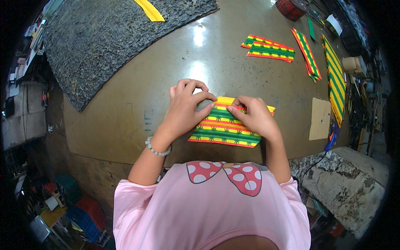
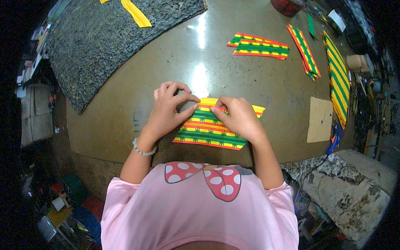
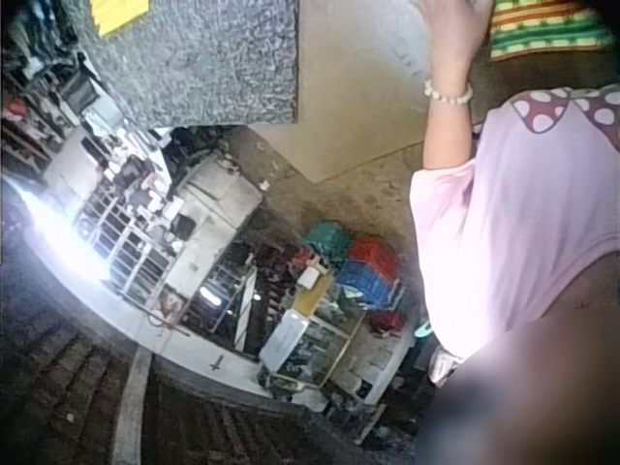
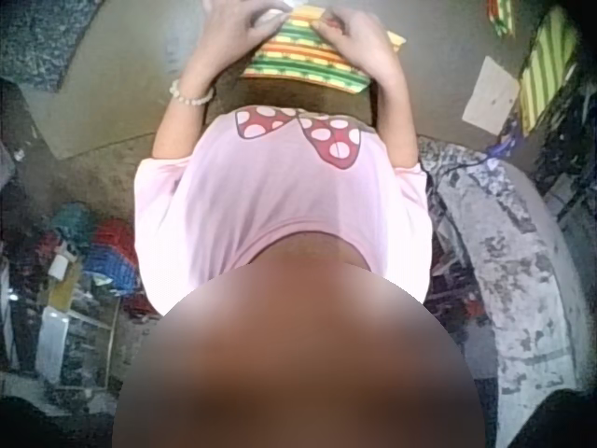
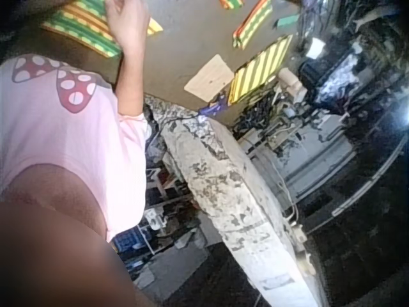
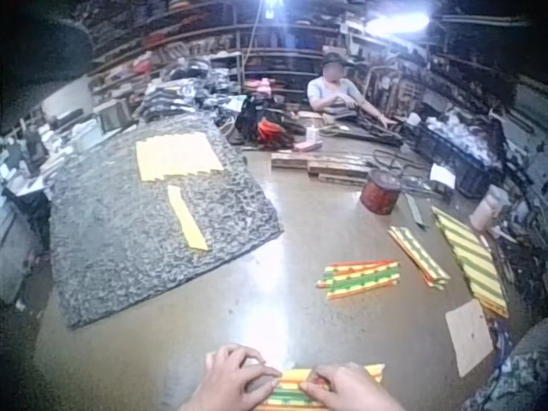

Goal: The person assembles small rectangular decorative strips by layering yellow and patterned green-red-yellow pieces on a table. They repeatedly pick up pieces, align them, and press them together to form stacked units, then place completed stacks aside.

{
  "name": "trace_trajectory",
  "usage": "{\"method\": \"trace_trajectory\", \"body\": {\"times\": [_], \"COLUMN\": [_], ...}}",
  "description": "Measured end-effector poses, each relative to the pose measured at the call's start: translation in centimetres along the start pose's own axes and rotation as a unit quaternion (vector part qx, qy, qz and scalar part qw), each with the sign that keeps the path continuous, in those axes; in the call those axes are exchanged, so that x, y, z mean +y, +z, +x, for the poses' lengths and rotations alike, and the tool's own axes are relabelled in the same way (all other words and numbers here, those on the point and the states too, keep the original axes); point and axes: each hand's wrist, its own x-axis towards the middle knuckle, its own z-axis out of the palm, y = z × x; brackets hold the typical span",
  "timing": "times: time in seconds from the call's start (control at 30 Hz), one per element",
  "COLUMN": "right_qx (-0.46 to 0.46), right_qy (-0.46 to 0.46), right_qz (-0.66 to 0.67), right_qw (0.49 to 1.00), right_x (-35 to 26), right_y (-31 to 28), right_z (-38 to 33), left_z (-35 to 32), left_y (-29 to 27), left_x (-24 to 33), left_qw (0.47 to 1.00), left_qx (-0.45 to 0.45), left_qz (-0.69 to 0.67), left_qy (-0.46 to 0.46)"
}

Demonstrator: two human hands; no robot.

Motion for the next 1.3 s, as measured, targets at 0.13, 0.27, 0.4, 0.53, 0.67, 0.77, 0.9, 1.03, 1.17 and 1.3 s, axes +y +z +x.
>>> {"method": "trace_trajectory", "body": {"times": [0.13, 0.27, 0.4, 0.53, 0.67, 0.77, 0.9, 1.03, 1.17, 1.3], "right_qx": [0.0, 0.01, 0.008, 0.049, 0.181, 0.176, 0.123, 0.106, 0.099, 0.109], "right_qy": [-0.002, -0.017, -0.017, 0.007, -0.041, -0.041, 0.016, 0.054, 0.056, 0.043], "right_qz": [-0.009, -0.003, -0.014, -0.055, -0.201, -0.142, -0.068, -0.05, -0.067, -0.071], "right_qw": [1.0, 1.0, 1.0, 0.997, 0.962, 0.973, 0.99, 0.992, 0.991, 0.991], "right_x": [0.0, 0.3, 0.3, -0.8, -0.9, 0.6, 2.1, 2.2, 2.2, 2.0], "right_y": [0.1, 0.2, 0.2, 0.9, 1.1, 0.3, -0.1, 0.0, 0.0, 0.1], "right_z": [0.0, 0.0, 0.2, -0.7, -3.3, -3.8, -3.1, -2.7, -2.6, -2.6], "left_z": [-0.1, -0.4, -1.2, -2.2, -2.4, -2.5, -2.6, -2.8, -2.7, -2.6], "left_y": [0.1, 0.8, 2.5, 2.6, 2.5, 2.5, 2.6, 2.8, 3.0, 3.0], "left_x": [0.3, 0.9, 2.3, 2.8, 3.0, 3.1, 3.3, 3.5, 3.6, 3.8], "left_qw": [1.0, 0.992, 0.979, 0.98, 0.98, 0.978, 0.976, 0.976, 0.974, 0.976], "left_qx": [0.016, 0.038, 0.04, 0.015, 0.004, -0.004, -0.006, -0.011, -0.013, -0.033], "left_qz": [0.015, 0.062, 0.043, 0.084, 0.101, 0.123, 0.143, 0.156, 0.169, 0.171], "left_qy": [0.006, 0.104, 0.193, 0.181, 0.171, 0.171, 0.167, 0.15, 0.148, 0.132]}}
